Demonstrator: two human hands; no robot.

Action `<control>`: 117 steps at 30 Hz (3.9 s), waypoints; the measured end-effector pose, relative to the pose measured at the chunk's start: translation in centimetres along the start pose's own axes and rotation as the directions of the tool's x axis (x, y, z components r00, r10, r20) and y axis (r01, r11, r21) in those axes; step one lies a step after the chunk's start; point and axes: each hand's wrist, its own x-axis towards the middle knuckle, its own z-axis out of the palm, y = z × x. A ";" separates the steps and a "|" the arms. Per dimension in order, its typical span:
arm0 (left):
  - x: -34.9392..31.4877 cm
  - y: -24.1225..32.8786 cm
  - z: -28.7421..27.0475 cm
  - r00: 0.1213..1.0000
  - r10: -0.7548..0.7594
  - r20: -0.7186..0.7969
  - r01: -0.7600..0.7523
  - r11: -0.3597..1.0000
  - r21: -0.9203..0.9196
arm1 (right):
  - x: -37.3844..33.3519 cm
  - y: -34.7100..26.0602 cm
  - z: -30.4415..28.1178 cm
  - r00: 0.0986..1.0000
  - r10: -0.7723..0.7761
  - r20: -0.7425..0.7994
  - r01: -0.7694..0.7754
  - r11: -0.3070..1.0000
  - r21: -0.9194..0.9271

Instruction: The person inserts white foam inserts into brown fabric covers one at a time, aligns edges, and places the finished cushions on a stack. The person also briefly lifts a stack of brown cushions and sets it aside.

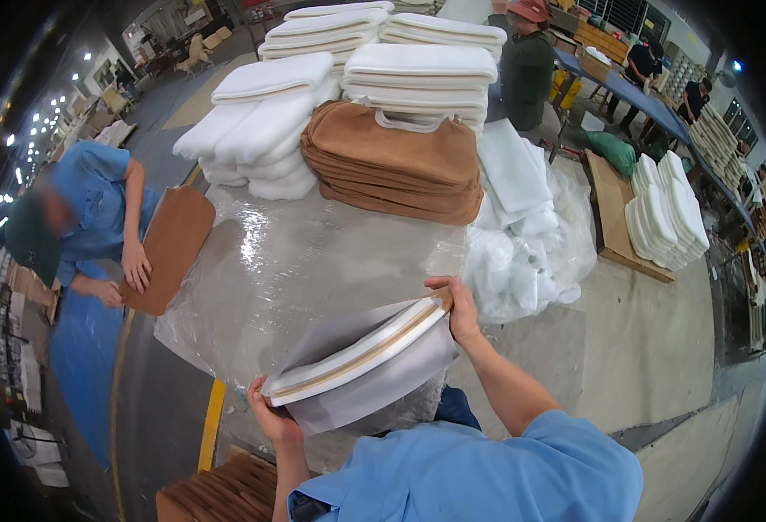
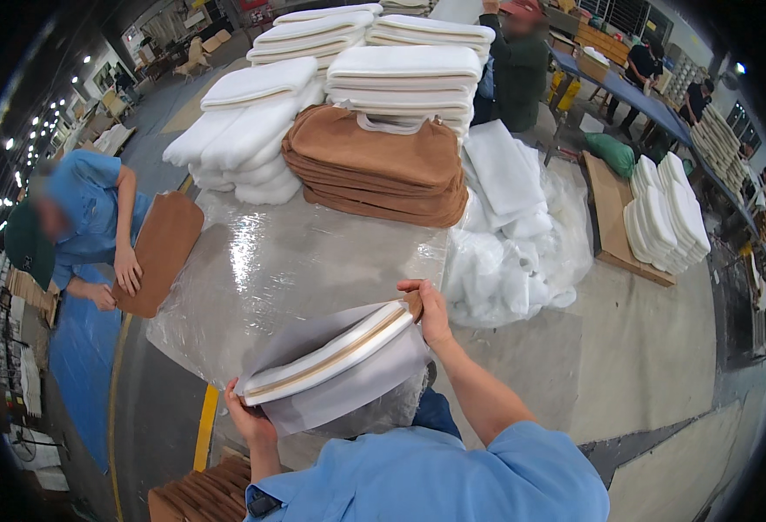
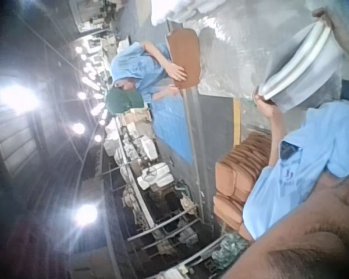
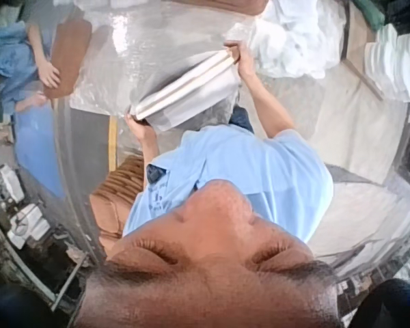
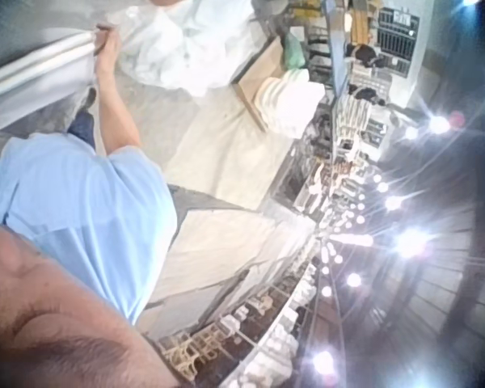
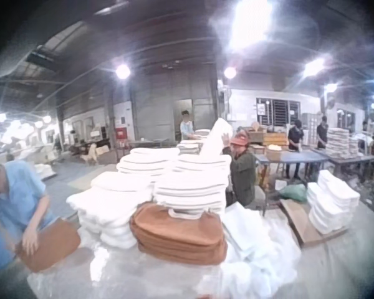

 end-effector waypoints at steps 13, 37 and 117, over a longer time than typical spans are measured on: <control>-2.0 -4.0 -2.1 0.926 -0.182 -0.331 0.084 0.953 -0.291 | 0.5 2.6 -4.4 0.794 0.380 0.475 -0.521 0.827 0.211; -33.5 6.6 -4.7 0.618 0.009 -0.786 -0.367 0.888 -0.278 | -3.0 0.1 14.3 -0.191 0.717 0.671 -0.510 0.511 -0.692; -35.3 -3.8 -7.0 0.972 0.096 0.213 -0.233 0.369 0.900 | -30.2 6.8 -9.2 0.300 0.782 0.546 0.363 0.436 -0.824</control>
